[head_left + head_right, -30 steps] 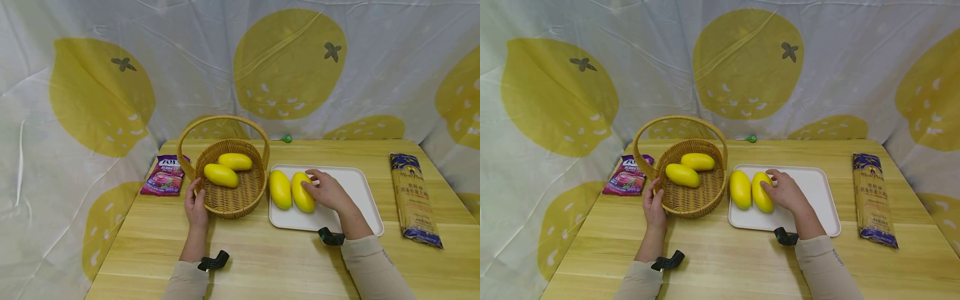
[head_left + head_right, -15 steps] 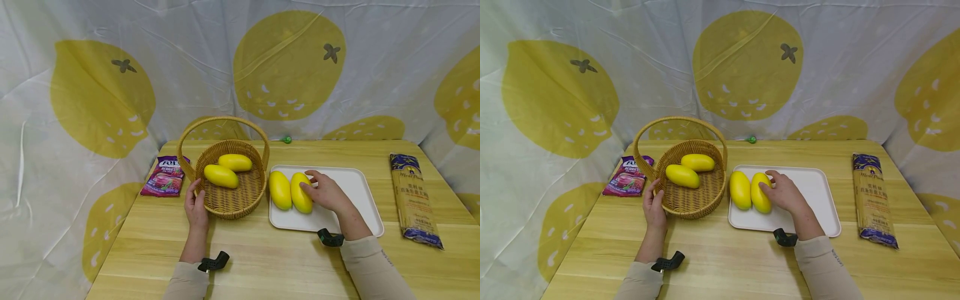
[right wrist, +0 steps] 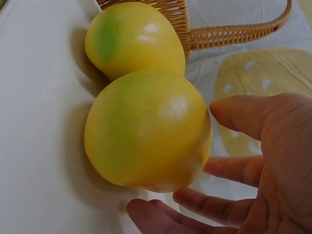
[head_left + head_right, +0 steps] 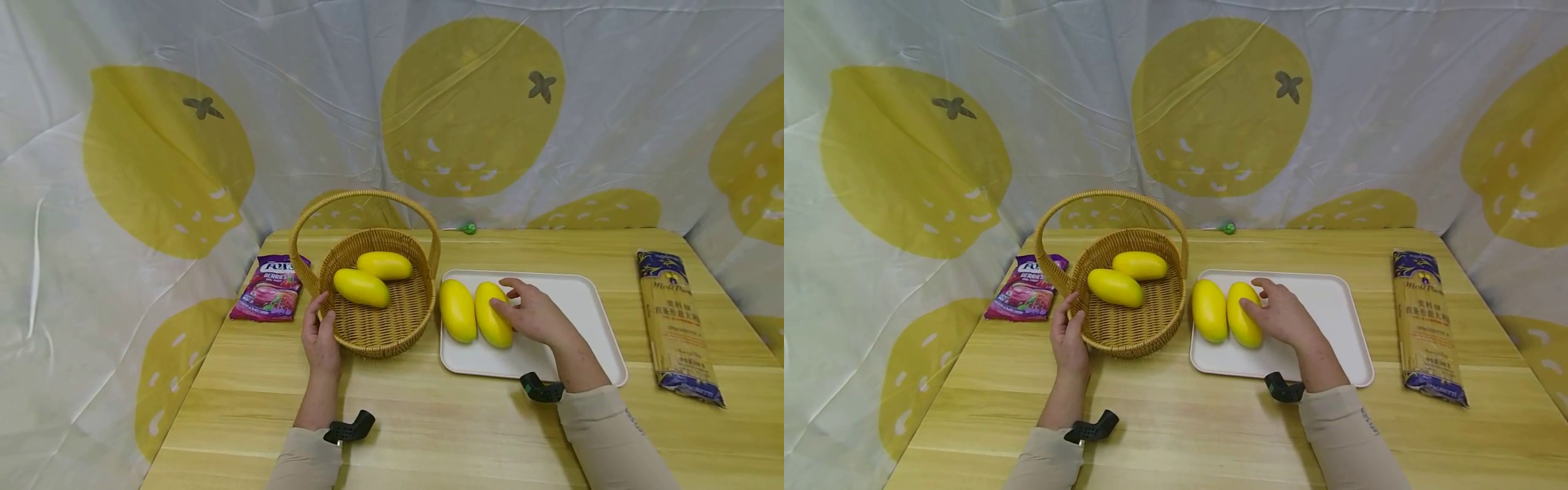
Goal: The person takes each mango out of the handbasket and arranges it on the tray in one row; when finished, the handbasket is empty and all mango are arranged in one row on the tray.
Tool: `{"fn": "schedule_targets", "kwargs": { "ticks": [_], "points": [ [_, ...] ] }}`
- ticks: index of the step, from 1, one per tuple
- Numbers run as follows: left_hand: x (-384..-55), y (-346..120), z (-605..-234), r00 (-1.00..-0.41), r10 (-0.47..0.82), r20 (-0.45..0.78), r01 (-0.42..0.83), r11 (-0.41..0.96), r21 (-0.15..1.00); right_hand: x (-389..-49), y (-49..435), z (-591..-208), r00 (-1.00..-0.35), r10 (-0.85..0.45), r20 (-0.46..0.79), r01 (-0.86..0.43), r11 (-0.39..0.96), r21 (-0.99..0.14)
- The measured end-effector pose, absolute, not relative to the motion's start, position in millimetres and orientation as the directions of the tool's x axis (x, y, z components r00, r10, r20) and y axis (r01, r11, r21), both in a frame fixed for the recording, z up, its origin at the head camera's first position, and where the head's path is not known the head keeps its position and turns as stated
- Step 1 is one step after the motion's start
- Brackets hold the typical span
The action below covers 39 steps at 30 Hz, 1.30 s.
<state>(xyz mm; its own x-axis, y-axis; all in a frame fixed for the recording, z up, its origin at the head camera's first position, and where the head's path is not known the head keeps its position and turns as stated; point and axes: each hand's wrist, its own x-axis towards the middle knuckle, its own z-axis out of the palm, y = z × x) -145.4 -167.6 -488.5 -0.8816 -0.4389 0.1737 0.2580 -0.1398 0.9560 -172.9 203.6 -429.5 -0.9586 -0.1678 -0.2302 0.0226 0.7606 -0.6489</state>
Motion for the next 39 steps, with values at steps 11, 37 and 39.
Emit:
{"fn": "schedule_targets", "kwargs": {
  "ticks": [11,37,39],
  "points": [
    [-145.6,-168.4,-487.9,-0.882,-0.443,0.164,0.254,-0.152,0.955,-153.8,185.8,-402.3,-0.975,-0.223,0.02,-0.178,0.718,-0.673],
    [-145.7,-169.8,-487.8,-0.881,-0.438,0.179,0.252,-0.114,0.961,-217.0,13.6,-358.0,-0.823,-0.569,-0.003,-0.44,0.639,-0.631],
    [-146.1,-170.2,-487.7,-0.881,-0.438,0.18,0.254,-0.116,0.96,-227.4,6.1,-359.5,-0.807,-0.59,-0.019,-0.453,0.64,-0.621]
  ]
}}
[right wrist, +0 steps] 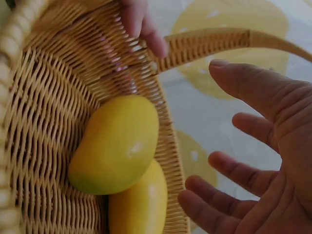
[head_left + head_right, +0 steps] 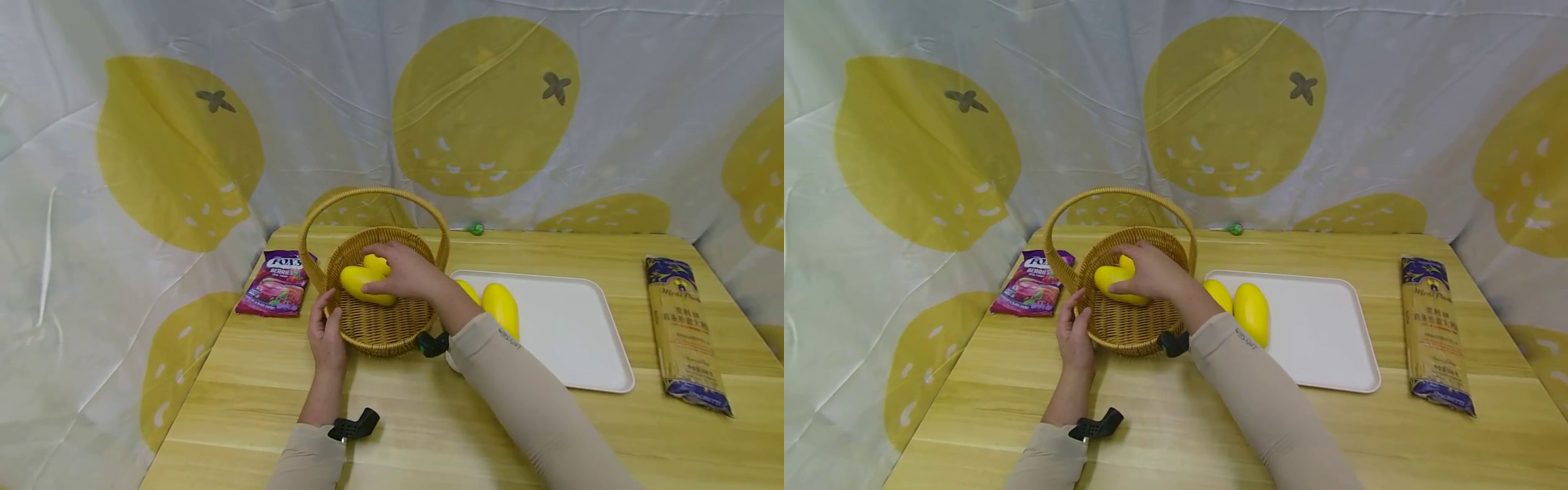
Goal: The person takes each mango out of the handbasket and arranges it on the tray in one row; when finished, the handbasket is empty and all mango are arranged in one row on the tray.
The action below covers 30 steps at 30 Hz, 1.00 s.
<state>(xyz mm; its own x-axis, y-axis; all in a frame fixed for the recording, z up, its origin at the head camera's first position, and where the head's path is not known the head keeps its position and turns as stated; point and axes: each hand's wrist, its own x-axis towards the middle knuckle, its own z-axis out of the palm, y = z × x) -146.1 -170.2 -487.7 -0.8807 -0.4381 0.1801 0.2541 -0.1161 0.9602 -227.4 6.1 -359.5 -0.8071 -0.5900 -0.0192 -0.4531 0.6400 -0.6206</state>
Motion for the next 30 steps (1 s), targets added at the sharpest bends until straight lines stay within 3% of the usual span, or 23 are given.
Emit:
{"fn": "schedule_targets", "kwargs": {
  "ticks": [15,21,30],
  "points": [
    [-146.4,-170.4,-490.3,-0.885,-0.421,0.199,0.276,-0.129,0.953,-268.9,-23.0,-369.7,-0.628,-0.757,-0.179,-0.575,0.607,-0.548],
    [-146.7,-170.1,-490.0,-0.886,-0.423,0.189,0.265,-0.127,0.956,-270.9,-25.6,-367.3,-0.608,-0.765,-0.211,-0.601,0.617,-0.508],
    [-147.8,-171.2,-488.6,-0.89,-0.422,0.173,0.246,-0.126,0.961,-269.6,-29.6,-369.9,-0.628,-0.743,-0.231,-0.584,0.646,-0.492]
  ]
}}
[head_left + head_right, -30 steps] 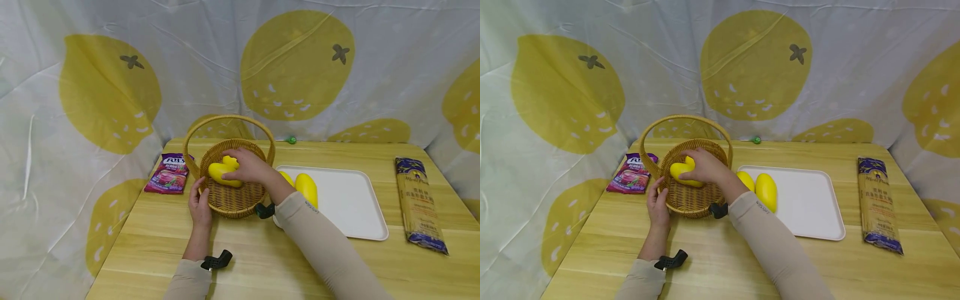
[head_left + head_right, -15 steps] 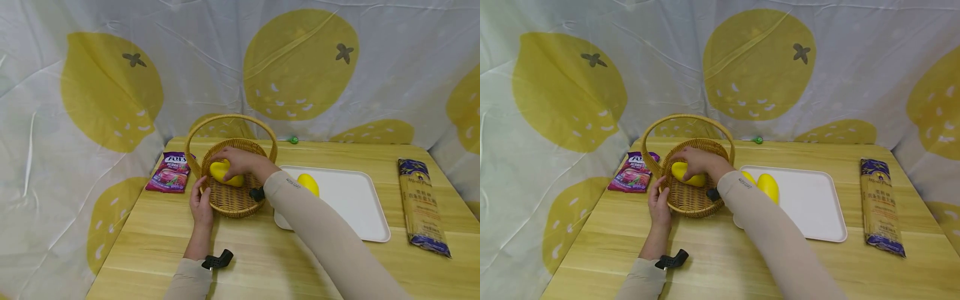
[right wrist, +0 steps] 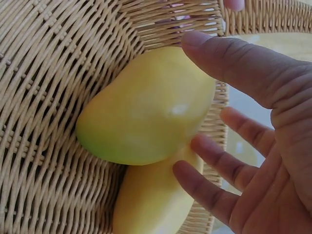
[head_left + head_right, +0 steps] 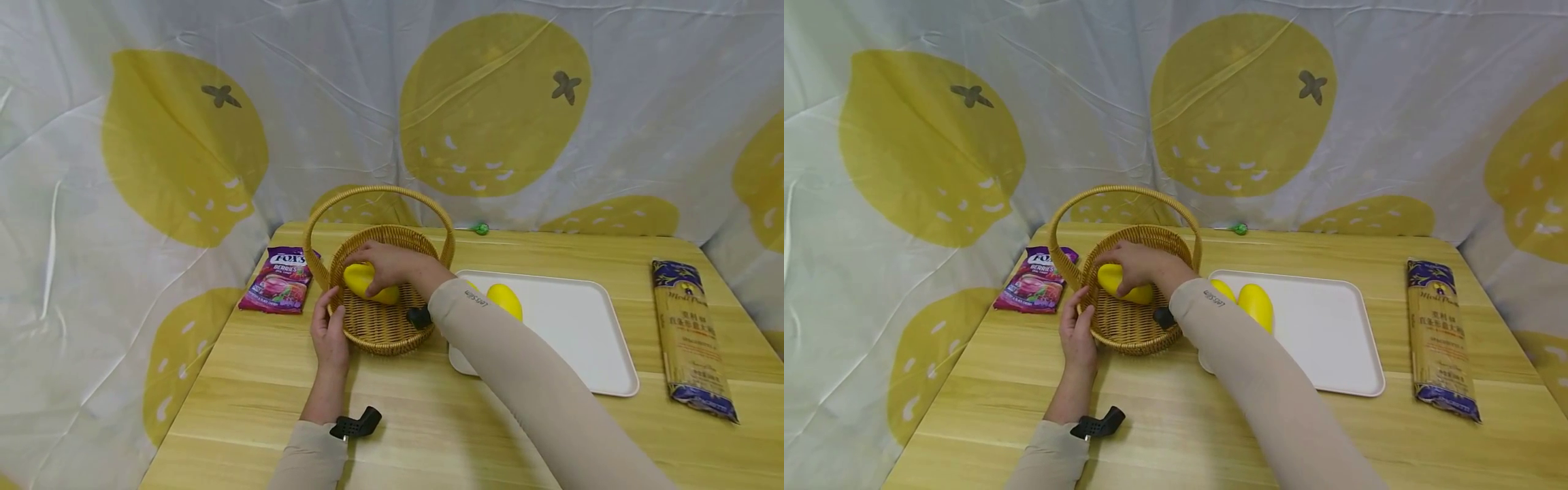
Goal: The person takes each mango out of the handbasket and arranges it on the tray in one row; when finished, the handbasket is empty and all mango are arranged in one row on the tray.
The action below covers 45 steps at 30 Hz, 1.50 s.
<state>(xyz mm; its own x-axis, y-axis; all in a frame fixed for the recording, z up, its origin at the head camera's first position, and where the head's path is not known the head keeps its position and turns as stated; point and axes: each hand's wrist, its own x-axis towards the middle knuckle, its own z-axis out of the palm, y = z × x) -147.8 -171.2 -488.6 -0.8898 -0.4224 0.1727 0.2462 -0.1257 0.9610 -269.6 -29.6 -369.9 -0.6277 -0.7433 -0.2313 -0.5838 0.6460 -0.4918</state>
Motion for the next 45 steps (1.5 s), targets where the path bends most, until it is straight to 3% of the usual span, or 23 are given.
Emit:
{"fn": "schedule_targets", "kwargs": {
  "ticks": [30,45],
  "points": [
    [-146.8,-171.6,-488.7,-0.894,-0.416,0.168,0.229,-0.102,0.968,-268.6,-36.4,-380.4,-0.628,-0.737,-0.249,-0.623,0.669,-0.407],
    [-148.2,-170.8,-489.2,-0.88,-0.434,0.191,0.255,-0.094,0.962,-259.6,-18.2,-366.8,-0.624,-0.76,-0.179,-0.588,0.608,-0.532]
  ]
}}
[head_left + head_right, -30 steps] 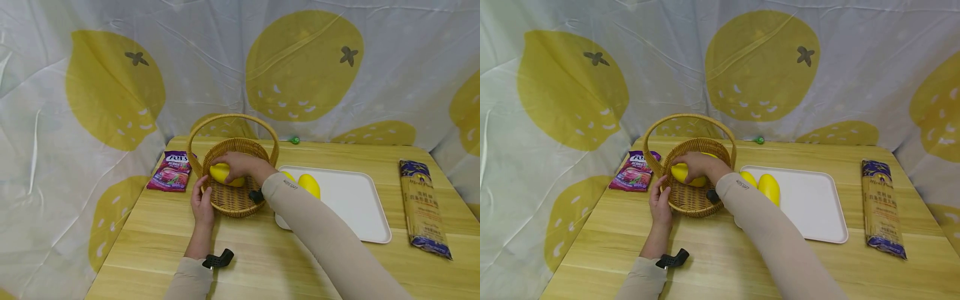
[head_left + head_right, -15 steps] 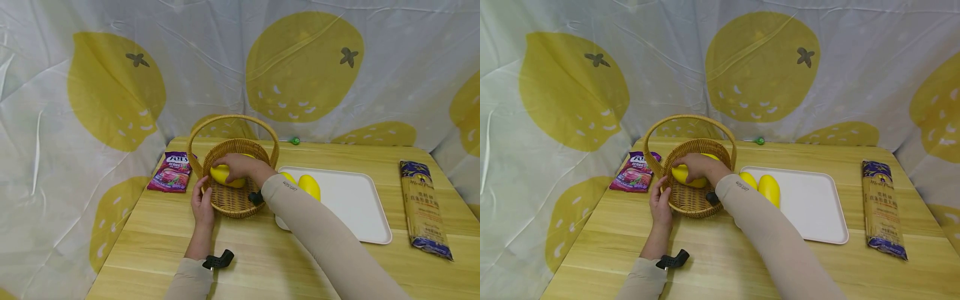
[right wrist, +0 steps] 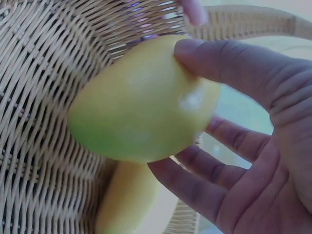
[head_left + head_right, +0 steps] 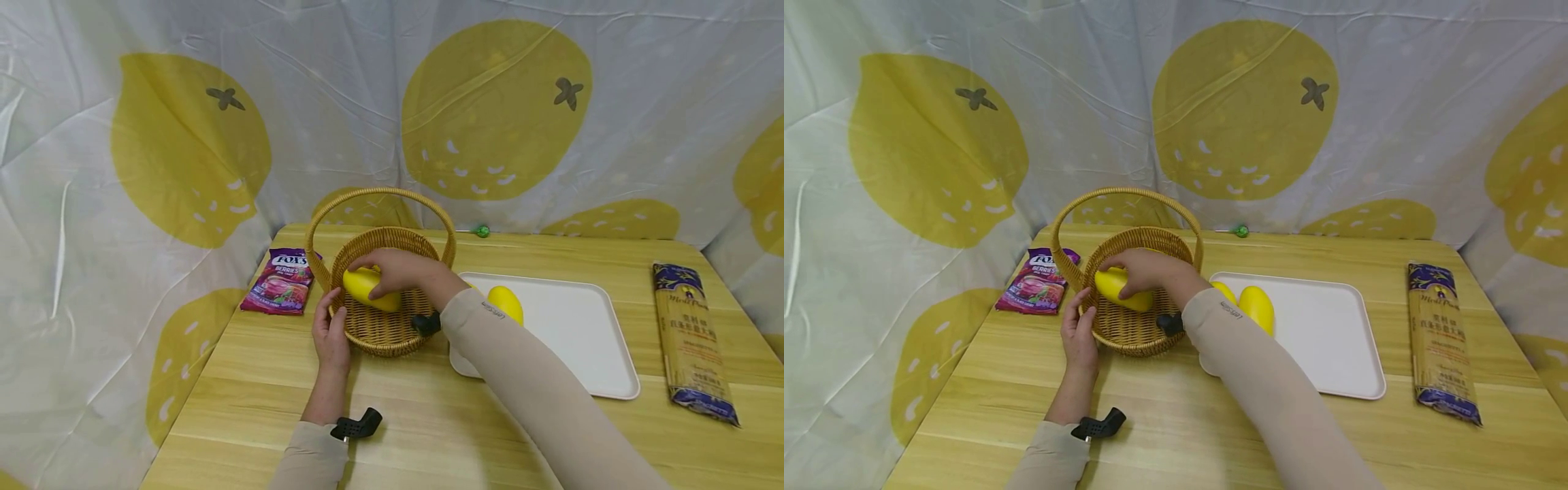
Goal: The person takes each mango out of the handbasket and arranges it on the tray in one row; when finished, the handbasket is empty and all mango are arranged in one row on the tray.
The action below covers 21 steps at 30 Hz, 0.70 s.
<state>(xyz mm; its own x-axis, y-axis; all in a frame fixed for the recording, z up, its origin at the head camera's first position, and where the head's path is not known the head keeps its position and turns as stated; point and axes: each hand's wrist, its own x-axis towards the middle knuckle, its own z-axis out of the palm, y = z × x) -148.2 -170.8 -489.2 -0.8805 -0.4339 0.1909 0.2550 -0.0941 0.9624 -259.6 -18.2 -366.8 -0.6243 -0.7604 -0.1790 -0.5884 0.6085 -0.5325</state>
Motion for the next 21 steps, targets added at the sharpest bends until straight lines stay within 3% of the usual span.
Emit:
{"fn": "schedule_targets", "kwargs": {
  "ticks": [21],
  "points": [
    [-144.9,-168.8,-489.8,-0.884,-0.439,0.16,0.225,-0.099,0.969,-218.7,37.8,-337.5,-0.635,-0.773,-0.007,-0.49,0.41,-0.769]
  ]
}}
